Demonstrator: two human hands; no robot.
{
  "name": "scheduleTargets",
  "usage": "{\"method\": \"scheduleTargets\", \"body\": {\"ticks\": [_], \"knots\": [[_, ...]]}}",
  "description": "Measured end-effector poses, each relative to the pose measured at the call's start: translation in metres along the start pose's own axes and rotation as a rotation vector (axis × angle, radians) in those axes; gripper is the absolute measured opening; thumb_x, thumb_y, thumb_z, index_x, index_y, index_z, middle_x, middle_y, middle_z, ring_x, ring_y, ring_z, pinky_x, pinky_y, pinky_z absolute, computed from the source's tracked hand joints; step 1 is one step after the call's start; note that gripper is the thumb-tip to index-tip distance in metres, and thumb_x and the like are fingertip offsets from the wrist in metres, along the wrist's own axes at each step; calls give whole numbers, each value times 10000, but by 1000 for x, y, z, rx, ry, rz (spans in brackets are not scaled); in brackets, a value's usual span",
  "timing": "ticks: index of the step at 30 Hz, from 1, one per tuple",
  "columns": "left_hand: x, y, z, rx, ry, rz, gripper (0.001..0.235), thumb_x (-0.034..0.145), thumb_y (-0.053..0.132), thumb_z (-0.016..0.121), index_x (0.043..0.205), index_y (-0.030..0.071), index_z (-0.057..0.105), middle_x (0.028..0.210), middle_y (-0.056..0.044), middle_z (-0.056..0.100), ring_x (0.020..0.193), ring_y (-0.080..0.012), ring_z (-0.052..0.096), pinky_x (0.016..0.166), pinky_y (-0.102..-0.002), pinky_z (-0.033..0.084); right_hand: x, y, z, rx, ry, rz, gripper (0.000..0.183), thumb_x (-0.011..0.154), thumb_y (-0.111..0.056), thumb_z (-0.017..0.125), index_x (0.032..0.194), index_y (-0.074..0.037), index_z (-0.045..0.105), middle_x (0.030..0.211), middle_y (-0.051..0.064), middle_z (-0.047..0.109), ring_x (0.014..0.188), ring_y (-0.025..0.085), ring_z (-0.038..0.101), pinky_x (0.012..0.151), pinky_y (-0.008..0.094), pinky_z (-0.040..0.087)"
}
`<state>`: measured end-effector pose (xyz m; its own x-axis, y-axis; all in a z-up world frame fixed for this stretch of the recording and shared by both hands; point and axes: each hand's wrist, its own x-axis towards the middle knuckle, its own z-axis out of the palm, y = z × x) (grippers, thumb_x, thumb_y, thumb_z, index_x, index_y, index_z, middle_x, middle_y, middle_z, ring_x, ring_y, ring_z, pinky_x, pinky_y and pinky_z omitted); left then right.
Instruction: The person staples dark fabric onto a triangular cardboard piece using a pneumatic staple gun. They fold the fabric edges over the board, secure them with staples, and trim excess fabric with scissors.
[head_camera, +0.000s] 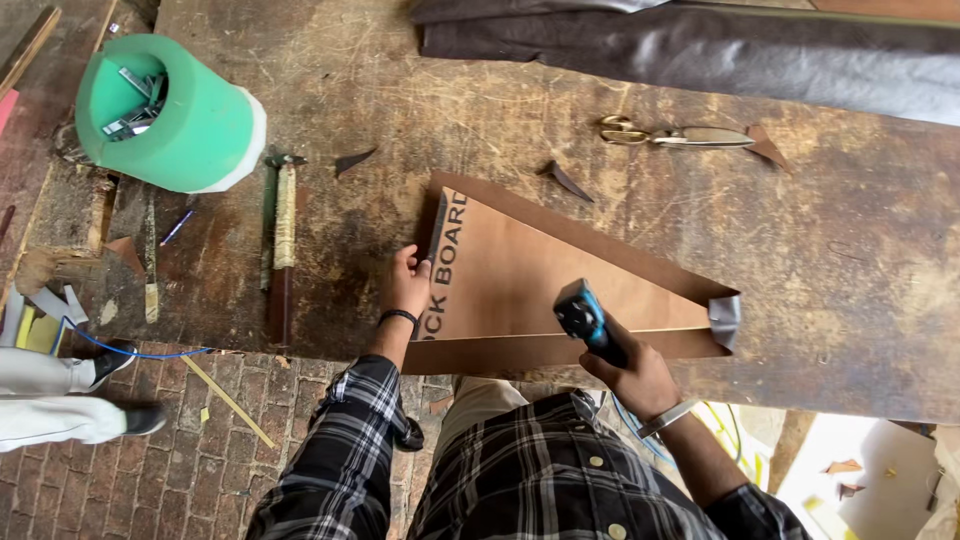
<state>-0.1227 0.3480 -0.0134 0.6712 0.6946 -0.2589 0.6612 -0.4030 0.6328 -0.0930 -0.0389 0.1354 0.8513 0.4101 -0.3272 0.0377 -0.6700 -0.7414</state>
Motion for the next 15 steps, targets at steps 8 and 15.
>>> {"method": "scheduleTargets", "body": {"ticks": [8,15], "knots": [[110,-4,-2,93,-36,422,420,908,241,742,1302,118,662,1271,-146,682,1192,-342,616,1013,-453,495,66,-53,91,-375,206,-238,594,790,-137,774,1365,-235,661,1132,93,718,1030,315,683,848,439,559],[166,61,-14,455,-247,479,632,785,298,832,1357,189,586,1456,-154,477,1354,-354,422,1084,-530,385,83,-88,114,-382,366,-168,386,748,-159,769,1132,-188,735,1261,134,635,1190,329,605,1005,454,515]]}}
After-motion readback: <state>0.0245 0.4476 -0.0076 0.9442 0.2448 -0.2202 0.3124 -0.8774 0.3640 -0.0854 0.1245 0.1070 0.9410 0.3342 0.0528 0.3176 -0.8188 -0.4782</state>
